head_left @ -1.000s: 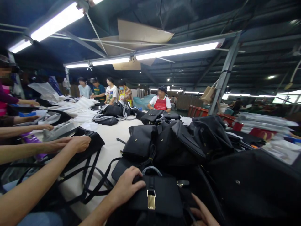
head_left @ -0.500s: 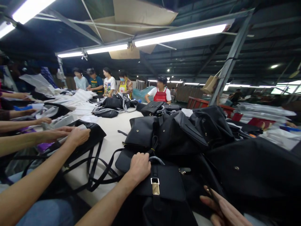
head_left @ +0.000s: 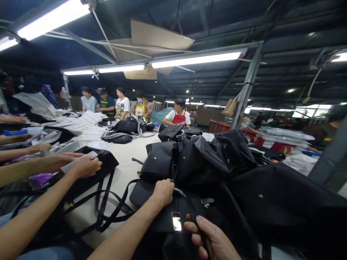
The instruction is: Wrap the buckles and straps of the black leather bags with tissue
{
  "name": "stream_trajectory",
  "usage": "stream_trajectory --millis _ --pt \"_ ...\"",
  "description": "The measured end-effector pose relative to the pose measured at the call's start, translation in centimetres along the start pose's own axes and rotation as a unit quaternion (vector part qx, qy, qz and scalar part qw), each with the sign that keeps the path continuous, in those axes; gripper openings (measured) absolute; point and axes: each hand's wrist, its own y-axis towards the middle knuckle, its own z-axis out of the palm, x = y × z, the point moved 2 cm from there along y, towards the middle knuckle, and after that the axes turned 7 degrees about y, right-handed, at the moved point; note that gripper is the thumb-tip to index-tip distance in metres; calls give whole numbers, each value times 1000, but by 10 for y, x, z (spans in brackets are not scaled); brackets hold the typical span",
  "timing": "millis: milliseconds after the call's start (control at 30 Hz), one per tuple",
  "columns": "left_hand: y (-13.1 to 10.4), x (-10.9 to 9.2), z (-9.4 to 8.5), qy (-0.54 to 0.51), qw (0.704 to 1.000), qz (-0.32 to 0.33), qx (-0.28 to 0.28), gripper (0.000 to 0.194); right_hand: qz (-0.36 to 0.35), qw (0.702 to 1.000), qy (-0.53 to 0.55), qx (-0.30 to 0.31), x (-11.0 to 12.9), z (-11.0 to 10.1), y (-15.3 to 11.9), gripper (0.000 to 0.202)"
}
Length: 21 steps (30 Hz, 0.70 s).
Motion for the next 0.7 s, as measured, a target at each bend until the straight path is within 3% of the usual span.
stream_trajectory --millis 100,167,300,400,533,600,667,700 --pt "-10 2 -21 -27 999 -10 -40 21 37 999 23 -31 6 -1 -6 28" --pt "-18 0 -42 -55 996 -9 -73 14 59 998 20 -4 13 4 -14 29" --pt "-41 -19 -85 -102 985 17 -137 20 50 996 -29 70 29 26 -32 29" --pt "-64 -36 -103 -115 978 23 -175 20 37 996 -55 60 38 39 -37 26" --pt "-94 -51 -100 -149 965 21 -216 21 -74 989 -124 29 33 42 -23 41" --pt "-102 -51 -89 -222 954 38 -200 17 -117 984 -134 22 22 35 -13 48" --pt "-104 -46 -74 -363 919 34 -153 4 -95 991 -92 31 9 27 -4 50" --pt "-103 -42 -65 -442 887 11 -130 10 -73 995 -58 44 2 23 -1 51"
